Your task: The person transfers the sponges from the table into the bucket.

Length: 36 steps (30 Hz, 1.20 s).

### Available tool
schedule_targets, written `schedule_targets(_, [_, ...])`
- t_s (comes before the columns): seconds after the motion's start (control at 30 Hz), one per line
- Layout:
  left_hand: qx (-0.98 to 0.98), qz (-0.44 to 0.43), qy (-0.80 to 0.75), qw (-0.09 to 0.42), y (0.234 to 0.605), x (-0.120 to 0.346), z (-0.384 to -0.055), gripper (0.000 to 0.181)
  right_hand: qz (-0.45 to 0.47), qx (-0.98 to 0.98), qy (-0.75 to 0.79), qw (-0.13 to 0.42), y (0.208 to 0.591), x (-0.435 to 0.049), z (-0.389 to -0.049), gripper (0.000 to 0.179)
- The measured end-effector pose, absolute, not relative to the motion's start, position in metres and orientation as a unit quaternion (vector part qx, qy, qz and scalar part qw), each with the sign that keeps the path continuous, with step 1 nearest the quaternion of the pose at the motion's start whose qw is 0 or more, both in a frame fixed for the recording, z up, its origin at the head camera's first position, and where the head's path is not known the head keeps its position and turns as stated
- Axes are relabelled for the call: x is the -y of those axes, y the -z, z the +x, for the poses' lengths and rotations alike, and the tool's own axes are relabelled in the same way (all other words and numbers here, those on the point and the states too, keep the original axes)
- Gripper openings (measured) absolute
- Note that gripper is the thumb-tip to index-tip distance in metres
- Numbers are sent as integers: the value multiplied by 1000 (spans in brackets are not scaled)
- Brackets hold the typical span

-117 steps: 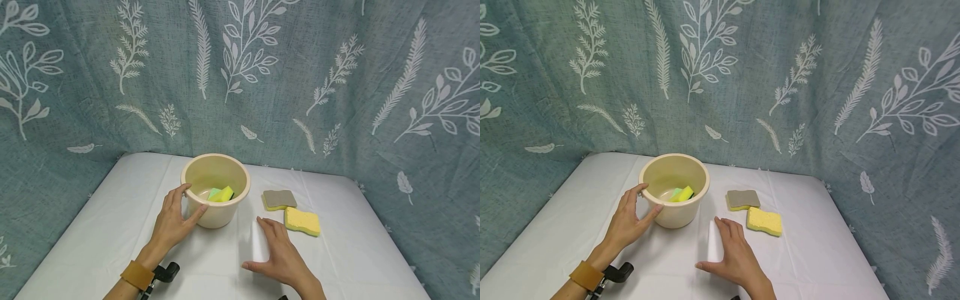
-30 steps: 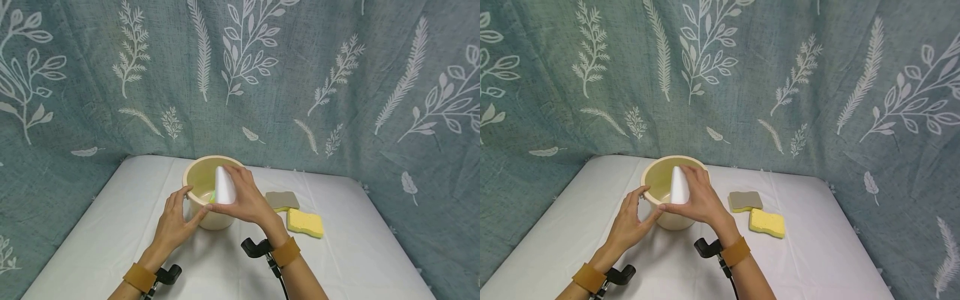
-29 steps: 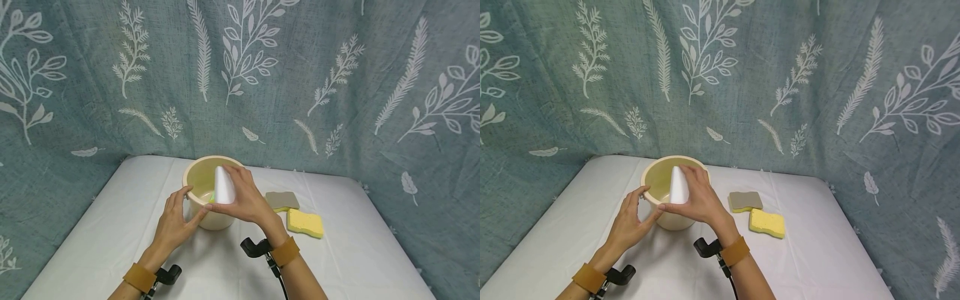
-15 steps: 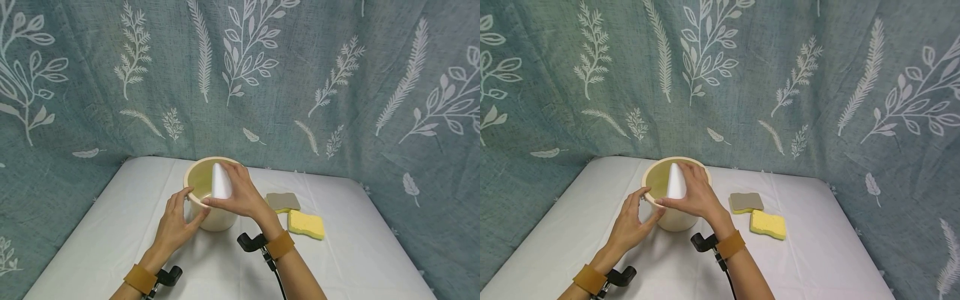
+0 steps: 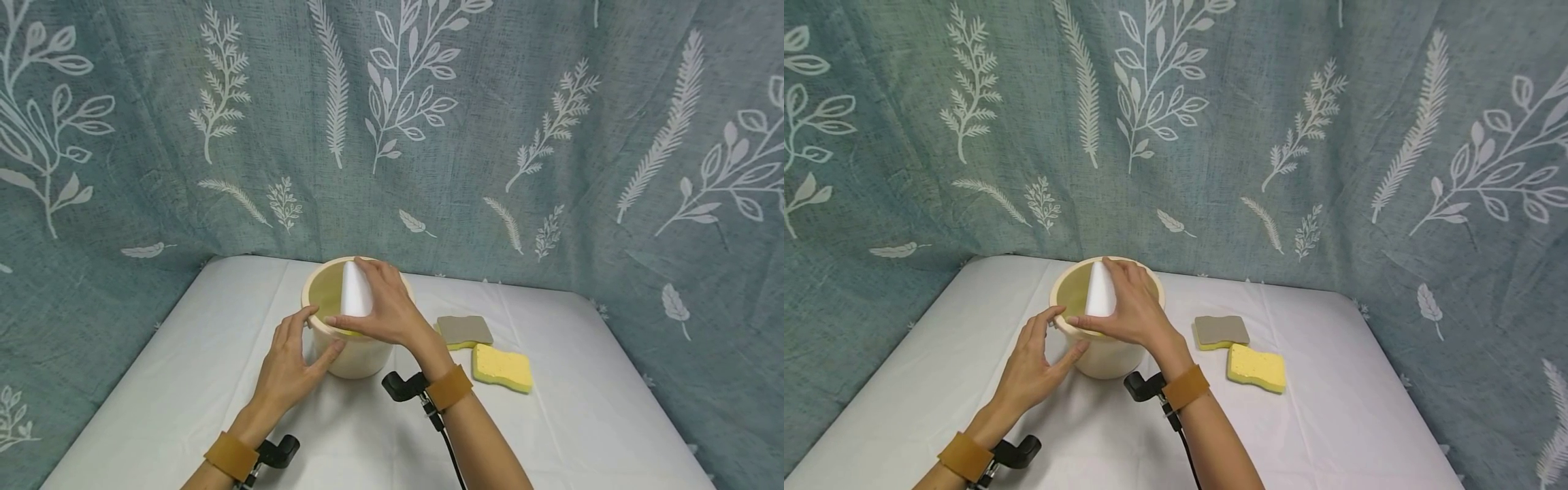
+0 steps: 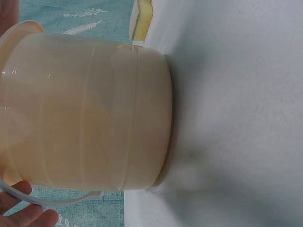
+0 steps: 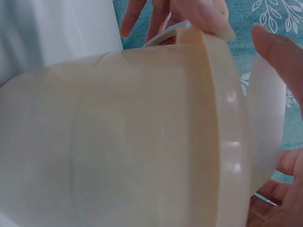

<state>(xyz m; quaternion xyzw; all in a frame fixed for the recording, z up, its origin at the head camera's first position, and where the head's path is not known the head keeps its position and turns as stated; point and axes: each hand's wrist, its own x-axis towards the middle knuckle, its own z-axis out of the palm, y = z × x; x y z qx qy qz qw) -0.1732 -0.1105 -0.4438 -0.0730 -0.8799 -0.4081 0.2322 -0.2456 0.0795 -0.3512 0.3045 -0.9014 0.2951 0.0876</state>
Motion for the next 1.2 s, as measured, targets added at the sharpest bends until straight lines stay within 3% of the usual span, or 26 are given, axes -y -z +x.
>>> schedule_targets(1.2, [883, -77, 400, 233, 442, 111, -172, 78, 310, 905, -279, 89, 358, -85, -244, 95])
